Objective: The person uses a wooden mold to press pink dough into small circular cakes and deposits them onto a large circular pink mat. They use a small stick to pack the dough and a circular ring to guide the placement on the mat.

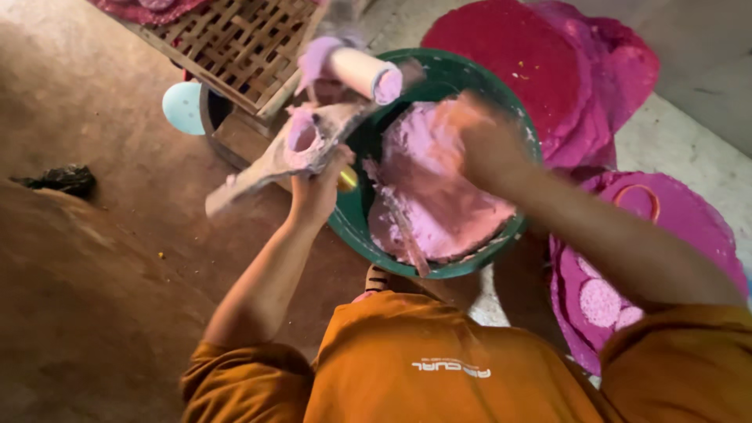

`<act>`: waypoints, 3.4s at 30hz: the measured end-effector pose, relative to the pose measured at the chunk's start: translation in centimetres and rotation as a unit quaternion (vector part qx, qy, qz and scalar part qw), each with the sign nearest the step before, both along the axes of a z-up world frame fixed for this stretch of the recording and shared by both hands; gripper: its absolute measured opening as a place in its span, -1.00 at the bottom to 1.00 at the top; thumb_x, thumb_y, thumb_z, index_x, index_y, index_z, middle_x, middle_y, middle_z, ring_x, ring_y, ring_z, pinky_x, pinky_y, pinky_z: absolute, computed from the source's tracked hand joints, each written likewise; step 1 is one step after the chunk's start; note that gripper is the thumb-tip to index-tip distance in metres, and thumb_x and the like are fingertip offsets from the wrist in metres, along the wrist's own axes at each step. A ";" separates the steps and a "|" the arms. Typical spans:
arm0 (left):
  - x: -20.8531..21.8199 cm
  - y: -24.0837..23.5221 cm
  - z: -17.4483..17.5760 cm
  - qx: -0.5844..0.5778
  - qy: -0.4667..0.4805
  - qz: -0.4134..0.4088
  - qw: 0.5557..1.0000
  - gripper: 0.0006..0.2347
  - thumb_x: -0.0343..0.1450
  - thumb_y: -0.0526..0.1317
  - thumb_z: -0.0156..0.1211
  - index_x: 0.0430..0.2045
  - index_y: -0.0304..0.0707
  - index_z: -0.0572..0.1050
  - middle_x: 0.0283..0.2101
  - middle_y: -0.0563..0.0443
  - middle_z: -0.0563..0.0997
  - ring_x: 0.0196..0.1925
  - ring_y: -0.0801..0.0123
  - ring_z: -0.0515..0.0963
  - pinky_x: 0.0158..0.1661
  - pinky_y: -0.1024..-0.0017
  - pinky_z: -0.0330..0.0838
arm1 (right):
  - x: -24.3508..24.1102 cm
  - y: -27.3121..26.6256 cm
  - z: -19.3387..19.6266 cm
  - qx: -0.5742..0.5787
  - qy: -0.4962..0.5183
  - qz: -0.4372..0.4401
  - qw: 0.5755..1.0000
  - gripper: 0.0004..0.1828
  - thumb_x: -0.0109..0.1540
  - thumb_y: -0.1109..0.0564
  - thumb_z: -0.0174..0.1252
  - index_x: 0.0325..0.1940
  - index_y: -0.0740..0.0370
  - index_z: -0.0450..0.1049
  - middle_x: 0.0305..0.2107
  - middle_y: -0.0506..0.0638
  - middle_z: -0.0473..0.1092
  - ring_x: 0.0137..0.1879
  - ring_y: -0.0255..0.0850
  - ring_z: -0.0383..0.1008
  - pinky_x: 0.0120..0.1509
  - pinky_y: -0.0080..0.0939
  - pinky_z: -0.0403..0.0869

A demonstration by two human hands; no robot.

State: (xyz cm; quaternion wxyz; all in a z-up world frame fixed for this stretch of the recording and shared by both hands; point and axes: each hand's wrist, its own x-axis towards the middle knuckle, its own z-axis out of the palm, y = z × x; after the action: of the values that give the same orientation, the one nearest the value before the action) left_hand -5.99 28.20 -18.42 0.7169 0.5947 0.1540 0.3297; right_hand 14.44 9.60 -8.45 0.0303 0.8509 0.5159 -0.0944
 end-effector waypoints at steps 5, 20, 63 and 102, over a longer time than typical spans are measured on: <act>0.9 1.7 -3.8 0.286 -0.004 0.211 0.935 -0.60 0.40 -0.41 0.27 0.13 -0.40 0.33 0.01 -0.11 0.51 0.03 0.25 0.54 0.08 0.35 0.44 | -6.7 3.4 -7.9 -0.066 0.082 0.143 0.984 -0.55 0.19 -0.24 0.18 -0.36 0.22 0.54 -0.45 0.21 0.50 -0.29 0.19 0.55 -0.23 0.19 0.49; 1.3 1.7 -4.2 0.254 0.034 0.185 0.949 -0.38 0.33 -0.43 0.40 0.31 -0.37 0.25 0.33 -0.19 0.38 0.42 0.09 0.38 0.42 0.26 0.21 | -2.4 0.0 -7.0 -0.040 -0.149 0.362 0.919 -0.79 0.27 0.15 0.02 -0.16 0.28 0.53 -0.57 0.07 0.48 -0.48 -0.08 0.56 -0.48 -0.12 0.47; 2.3 -9.2 5.5 0.378 0.159 -0.061 0.910 -0.68 0.32 -0.20 0.35 -0.07 -0.24 0.55 -0.09 -0.14 0.67 -0.07 0.16 0.65 -0.03 0.17 0.51 | -6.8 -12.2 13.2 0.123 -0.181 0.236 0.947 -0.80 0.12 0.14 0.12 -0.18 0.16 0.50 -0.45 -0.02 0.43 -0.42 -0.14 0.52 -0.40 -0.11 0.48; 3.5 -7.1 9.7 0.449 0.343 -0.020 0.825 -0.56 0.33 -0.04 0.36 0.14 0.09 0.54 0.02 0.07 0.67 -0.11 0.27 0.68 -0.17 0.35 0.58 | -4.2 -14.0 14.3 -0.166 -0.136 0.118 0.969 -0.70 0.24 0.09 0.04 0.06 0.06 0.42 -0.40 -0.02 0.46 -0.42 -0.12 0.59 -0.49 -0.08 0.52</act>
State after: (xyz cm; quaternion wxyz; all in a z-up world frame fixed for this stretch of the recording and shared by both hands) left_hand -2.47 21.08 -8.74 0.2779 0.9285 0.2134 0.1226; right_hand 10.20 -4.42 5.86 0.2523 0.7716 0.5811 -0.0578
